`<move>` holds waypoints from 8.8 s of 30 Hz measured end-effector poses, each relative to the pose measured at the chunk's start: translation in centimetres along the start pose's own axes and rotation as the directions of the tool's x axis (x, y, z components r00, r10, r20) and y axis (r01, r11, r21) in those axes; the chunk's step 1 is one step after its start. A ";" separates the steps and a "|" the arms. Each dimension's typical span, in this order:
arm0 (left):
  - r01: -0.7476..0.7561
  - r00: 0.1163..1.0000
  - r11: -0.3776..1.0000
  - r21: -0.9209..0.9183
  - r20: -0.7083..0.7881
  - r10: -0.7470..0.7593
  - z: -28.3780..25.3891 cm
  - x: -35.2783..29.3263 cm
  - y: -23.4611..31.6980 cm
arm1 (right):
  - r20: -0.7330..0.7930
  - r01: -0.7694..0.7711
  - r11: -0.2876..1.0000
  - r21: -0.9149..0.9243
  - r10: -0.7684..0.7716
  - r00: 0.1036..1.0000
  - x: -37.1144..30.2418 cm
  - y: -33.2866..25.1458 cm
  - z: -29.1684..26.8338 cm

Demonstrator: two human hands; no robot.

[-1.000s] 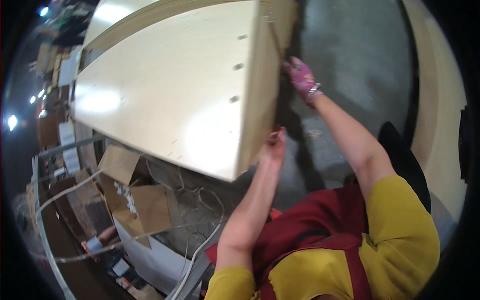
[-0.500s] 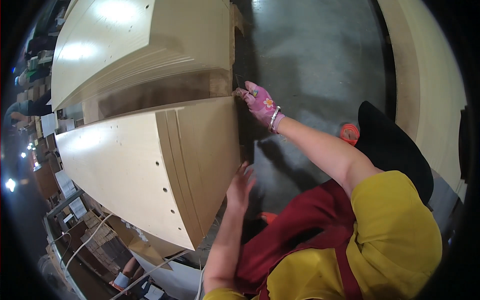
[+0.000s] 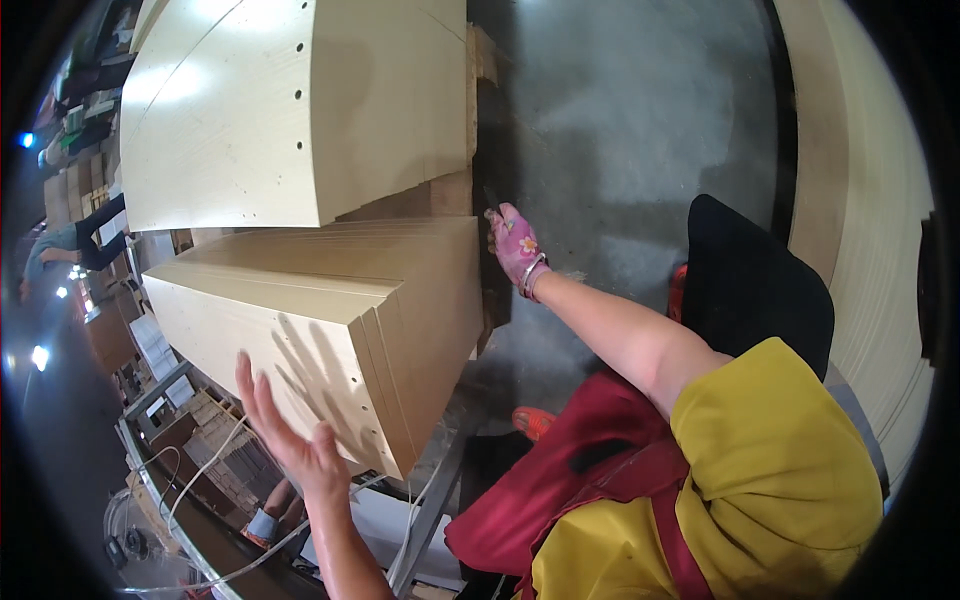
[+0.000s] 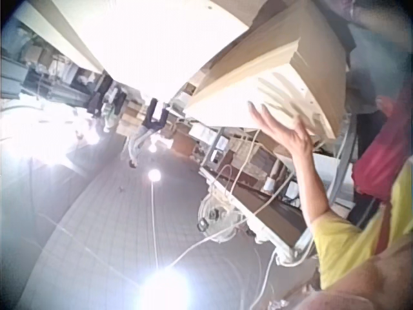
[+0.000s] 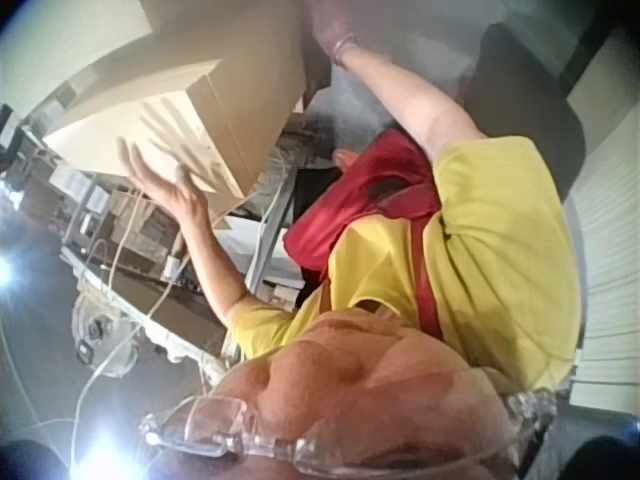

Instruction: The person uses a utility knife to scrape and smooth the edges of stacked wooden boards in a workshop. They repeatedly scrape along the edges and corners, occasionally repositioning the boards to access different sides.

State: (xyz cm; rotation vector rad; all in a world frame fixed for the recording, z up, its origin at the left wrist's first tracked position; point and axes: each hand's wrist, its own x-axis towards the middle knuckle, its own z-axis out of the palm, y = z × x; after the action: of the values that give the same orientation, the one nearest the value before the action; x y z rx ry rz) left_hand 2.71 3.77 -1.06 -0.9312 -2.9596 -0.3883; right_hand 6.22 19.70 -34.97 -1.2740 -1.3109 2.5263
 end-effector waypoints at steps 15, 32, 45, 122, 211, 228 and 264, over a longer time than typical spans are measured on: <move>0.054 0.936 0.981 0.187 0.331 -0.115 2.0 4.4 4.4 | -0.291 0.101 0.971 -0.215 -0.162 0.943 4.0 1.8 1.2; -0.189 0.875 0.919 0.345 0.485 -0.002 4.8 9.8 9.2 | 0.026 -0.068 0.900 0.430 0.063 0.998 3.6 -6.9 -1.3; 0.113 0.146 0.195 -0.974 -0.178 -0.973 2.1 -10.3 -1.0 | 0.710 0.820 0.563 -0.105 -0.535 0.458 -3.6 -16.0 2.1; 0.362 0.893 0.931 -0.052 -0.267 -0.362 -0.5 -1.9 7.4 | 0.840 0.362 0.931 0.036 -0.224 0.494 -3.1 -18.0 2.1; -0.138 0.983 0.990 0.028 0.129 0.133 2.4 1.7 -3.0 | 0.471 0.473 0.872 -0.122 -0.369 0.802 -5.3 -8.0 -1.2; -0.143 0.983 0.989 0.025 0.124 0.138 2.5 1.6 -3.7 | 0.397 0.606 0.736 -0.301 -0.482 0.781 -9.7 -9.6 0.7; -0.153 0.972 0.986 0.062 0.188 0.139 2.0 1.7 -3.8 | 0.228 0.349 0.867 -0.356 -0.282 0.932 -2.1 -4.5 -2.5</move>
State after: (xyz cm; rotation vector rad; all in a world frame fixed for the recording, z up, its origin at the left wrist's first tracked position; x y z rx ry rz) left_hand -0.73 2.22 -3.74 -1.2284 -3.0134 -0.1936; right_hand 7.83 23.51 -31.33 -0.7977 -1.9576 2.2499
